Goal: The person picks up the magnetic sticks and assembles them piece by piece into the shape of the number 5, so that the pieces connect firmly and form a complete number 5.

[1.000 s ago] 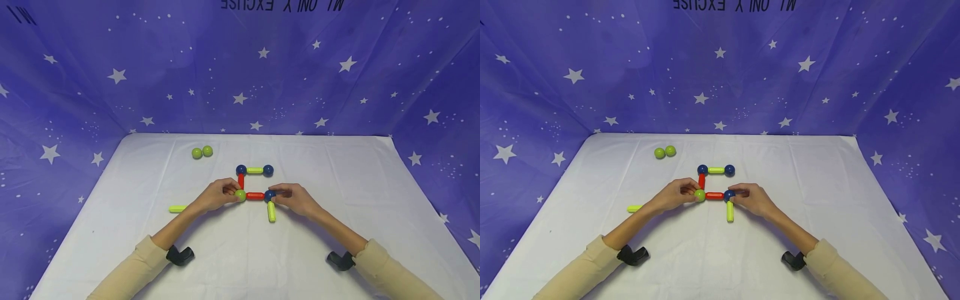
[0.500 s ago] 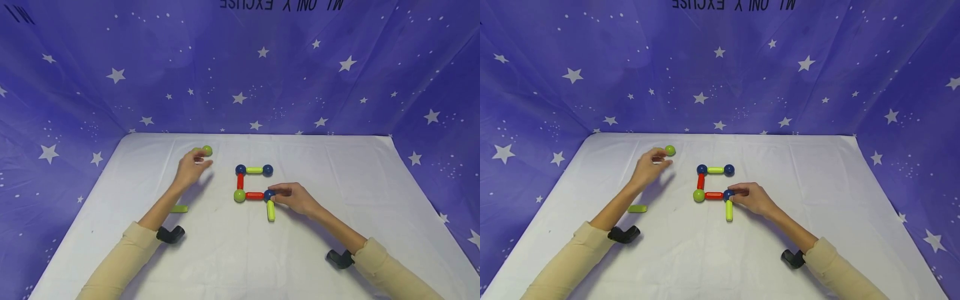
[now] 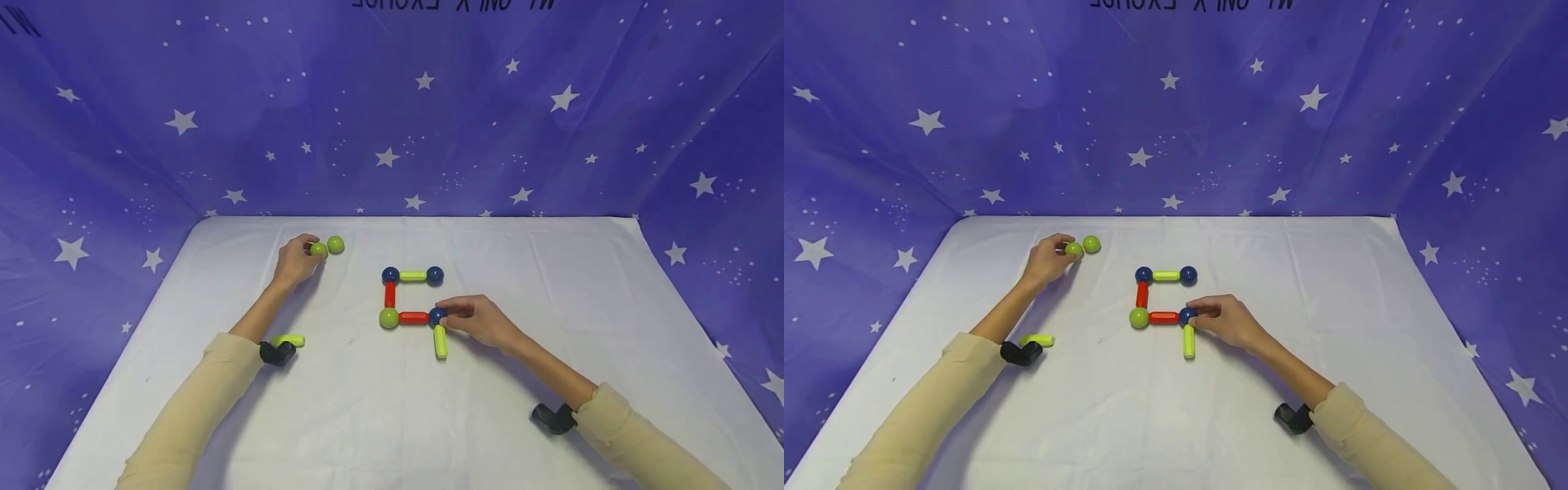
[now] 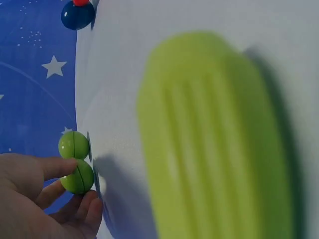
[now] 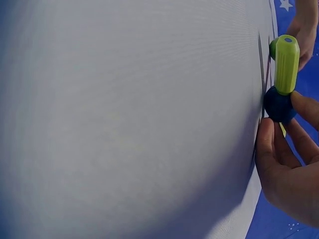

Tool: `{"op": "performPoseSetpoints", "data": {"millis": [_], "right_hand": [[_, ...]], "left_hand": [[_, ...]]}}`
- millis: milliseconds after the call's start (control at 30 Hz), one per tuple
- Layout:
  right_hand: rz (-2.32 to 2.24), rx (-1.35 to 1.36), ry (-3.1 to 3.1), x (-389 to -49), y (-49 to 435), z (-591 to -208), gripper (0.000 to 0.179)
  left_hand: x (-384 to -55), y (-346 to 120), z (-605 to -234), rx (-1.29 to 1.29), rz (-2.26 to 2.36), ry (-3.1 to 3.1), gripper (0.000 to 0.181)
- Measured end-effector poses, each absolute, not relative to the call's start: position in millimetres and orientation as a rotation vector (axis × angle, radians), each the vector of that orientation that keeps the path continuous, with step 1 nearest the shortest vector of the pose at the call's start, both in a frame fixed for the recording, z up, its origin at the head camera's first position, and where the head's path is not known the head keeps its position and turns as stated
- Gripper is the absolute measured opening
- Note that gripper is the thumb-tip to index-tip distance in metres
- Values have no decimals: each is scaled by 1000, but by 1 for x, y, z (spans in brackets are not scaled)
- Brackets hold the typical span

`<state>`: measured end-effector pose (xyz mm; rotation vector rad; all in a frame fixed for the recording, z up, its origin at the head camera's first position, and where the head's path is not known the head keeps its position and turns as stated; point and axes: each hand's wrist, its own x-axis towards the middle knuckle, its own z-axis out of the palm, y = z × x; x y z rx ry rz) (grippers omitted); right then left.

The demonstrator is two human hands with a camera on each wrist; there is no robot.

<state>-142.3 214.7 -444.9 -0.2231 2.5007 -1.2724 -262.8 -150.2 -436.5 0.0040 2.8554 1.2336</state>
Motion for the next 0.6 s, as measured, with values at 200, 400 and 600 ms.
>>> {"op": "performPoseSetpoints", "data": {"millis": [200, 400, 600], "right_hand": [[-1262, -228, 2500, -142, 214, -445, 36], [-1244, -214, 2511, -142, 214, -445, 36], [-1235, -218, 2515, -143, 214, -444, 36]], "left_hand": [[-242, -146, -427, 59, 1321, 2861, 44], [-199, -116, -412, 282, 1419, 2772, 45], [-156, -80, -410, 536, 1436, 2622, 34]]}}
